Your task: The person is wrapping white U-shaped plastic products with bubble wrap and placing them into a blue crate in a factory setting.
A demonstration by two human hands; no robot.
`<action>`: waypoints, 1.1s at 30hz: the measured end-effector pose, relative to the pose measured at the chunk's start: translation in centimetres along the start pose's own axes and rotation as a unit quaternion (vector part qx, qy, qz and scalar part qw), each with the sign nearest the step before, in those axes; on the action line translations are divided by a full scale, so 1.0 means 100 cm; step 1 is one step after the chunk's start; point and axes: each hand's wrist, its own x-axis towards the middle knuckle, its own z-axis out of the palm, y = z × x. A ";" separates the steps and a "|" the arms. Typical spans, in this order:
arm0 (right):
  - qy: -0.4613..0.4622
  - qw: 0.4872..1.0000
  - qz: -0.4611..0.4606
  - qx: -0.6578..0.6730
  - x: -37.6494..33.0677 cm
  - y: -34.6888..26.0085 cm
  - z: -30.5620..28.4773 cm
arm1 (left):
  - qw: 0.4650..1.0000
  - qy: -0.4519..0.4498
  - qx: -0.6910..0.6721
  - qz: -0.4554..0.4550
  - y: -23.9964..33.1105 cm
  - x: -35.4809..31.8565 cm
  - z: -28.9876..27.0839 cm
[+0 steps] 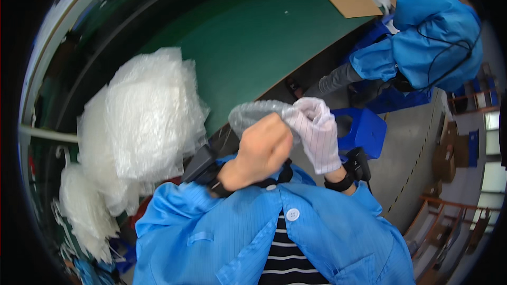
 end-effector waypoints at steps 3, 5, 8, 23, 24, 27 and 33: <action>-0.031 0.997 0.023 0.074 -0.008 0.006 0.003 | 0.979 -0.183 -0.015 -0.091 -0.074 -0.033 0.042; -0.141 0.966 0.133 0.170 -0.020 0.001 0.003 | 0.984 -0.167 -0.042 0.054 -0.093 -0.056 0.066; -0.172 0.983 -0.049 -0.052 -0.049 0.011 0.007 | 0.966 -0.226 -0.095 0.079 -0.083 -0.064 0.080; 0.114 0.909 0.232 0.326 -0.080 0.051 -0.067 | 0.858 -0.509 0.034 0.067 -0.103 -0.086 0.116; 0.118 0.908 0.228 0.332 -0.082 0.054 -0.068 | 0.865 -0.498 0.013 0.063 -0.088 -0.078 0.110; 0.111 0.914 0.197 0.337 -0.088 0.055 -0.069 | 0.847 -0.527 0.048 0.043 -0.096 -0.087 0.114; 0.112 0.873 0.258 0.398 -0.089 0.046 -0.082 | 0.892 -0.451 -0.021 0.005 -0.076 -0.073 0.117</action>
